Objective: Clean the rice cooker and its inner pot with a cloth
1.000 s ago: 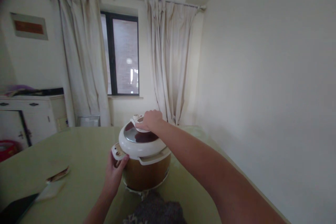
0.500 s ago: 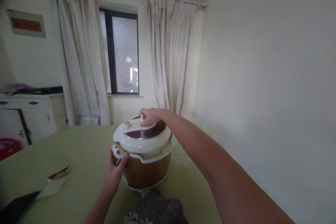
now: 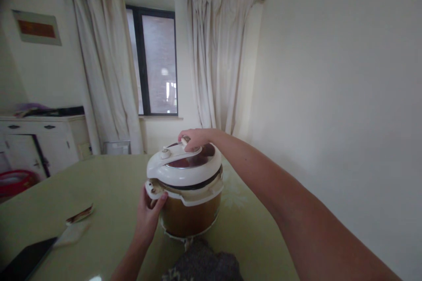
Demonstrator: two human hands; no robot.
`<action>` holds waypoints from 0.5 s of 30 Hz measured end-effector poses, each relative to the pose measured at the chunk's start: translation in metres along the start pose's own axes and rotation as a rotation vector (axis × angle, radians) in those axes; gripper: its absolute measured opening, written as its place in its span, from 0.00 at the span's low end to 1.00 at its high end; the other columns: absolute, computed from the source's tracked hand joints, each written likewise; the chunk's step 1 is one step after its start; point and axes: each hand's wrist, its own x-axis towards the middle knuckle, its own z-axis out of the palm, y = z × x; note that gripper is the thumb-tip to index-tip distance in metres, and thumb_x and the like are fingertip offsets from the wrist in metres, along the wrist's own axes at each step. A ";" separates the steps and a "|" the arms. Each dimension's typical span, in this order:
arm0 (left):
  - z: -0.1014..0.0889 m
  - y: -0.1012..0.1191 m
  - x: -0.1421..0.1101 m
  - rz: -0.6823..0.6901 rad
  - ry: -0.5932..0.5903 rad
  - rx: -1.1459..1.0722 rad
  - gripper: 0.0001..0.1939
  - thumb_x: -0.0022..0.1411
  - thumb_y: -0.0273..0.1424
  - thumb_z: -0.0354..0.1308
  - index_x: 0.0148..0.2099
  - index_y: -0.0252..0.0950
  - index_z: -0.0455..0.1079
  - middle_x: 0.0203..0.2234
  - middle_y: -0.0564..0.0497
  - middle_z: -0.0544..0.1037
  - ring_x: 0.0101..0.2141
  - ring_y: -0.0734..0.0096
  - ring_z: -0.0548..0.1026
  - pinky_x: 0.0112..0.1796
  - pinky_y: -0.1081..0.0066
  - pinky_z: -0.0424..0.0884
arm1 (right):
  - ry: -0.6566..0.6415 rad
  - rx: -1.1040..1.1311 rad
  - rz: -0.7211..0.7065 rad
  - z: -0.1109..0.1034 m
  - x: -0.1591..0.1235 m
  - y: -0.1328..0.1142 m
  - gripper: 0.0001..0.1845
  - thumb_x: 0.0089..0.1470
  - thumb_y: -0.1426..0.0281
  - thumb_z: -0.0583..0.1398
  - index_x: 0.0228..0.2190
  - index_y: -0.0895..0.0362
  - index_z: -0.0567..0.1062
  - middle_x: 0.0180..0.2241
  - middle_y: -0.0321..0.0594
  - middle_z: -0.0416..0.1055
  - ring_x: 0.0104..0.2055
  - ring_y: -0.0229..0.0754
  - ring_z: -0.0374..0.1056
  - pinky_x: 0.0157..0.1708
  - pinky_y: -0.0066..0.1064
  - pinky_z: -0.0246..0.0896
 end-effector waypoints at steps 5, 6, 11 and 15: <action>-0.001 0.000 -0.001 -0.004 -0.003 -0.014 0.45 0.54 0.48 0.73 0.69 0.44 0.62 0.63 0.41 0.75 0.61 0.50 0.76 0.58 0.57 0.75 | -0.015 0.049 -0.056 0.000 -0.006 0.005 0.41 0.40 0.73 0.64 0.59 0.53 0.71 0.40 0.36 0.74 0.37 0.43 0.69 0.36 0.31 0.65; -0.001 0.000 -0.001 -0.003 0.001 -0.012 0.45 0.54 0.48 0.73 0.69 0.44 0.62 0.63 0.41 0.75 0.60 0.49 0.76 0.58 0.57 0.75 | -0.024 0.058 -0.071 0.002 -0.006 0.005 0.41 0.40 0.73 0.64 0.59 0.53 0.71 0.40 0.36 0.74 0.37 0.43 0.69 0.36 0.31 0.65; -0.001 0.003 -0.002 -0.010 0.001 -0.005 0.46 0.54 0.48 0.73 0.70 0.44 0.61 0.63 0.40 0.75 0.59 0.49 0.77 0.57 0.56 0.76 | -0.053 0.083 -0.087 0.009 -0.004 0.003 0.41 0.39 0.74 0.62 0.59 0.55 0.71 0.39 0.37 0.72 0.37 0.43 0.67 0.37 0.32 0.65; -0.002 0.000 -0.001 -0.003 0.021 -0.005 0.45 0.53 0.50 0.73 0.68 0.42 0.63 0.64 0.39 0.74 0.61 0.49 0.76 0.59 0.55 0.74 | -0.083 0.126 -0.110 0.010 -0.004 0.004 0.42 0.35 0.76 0.60 0.57 0.54 0.71 0.40 0.37 0.70 0.40 0.44 0.67 0.35 0.31 0.64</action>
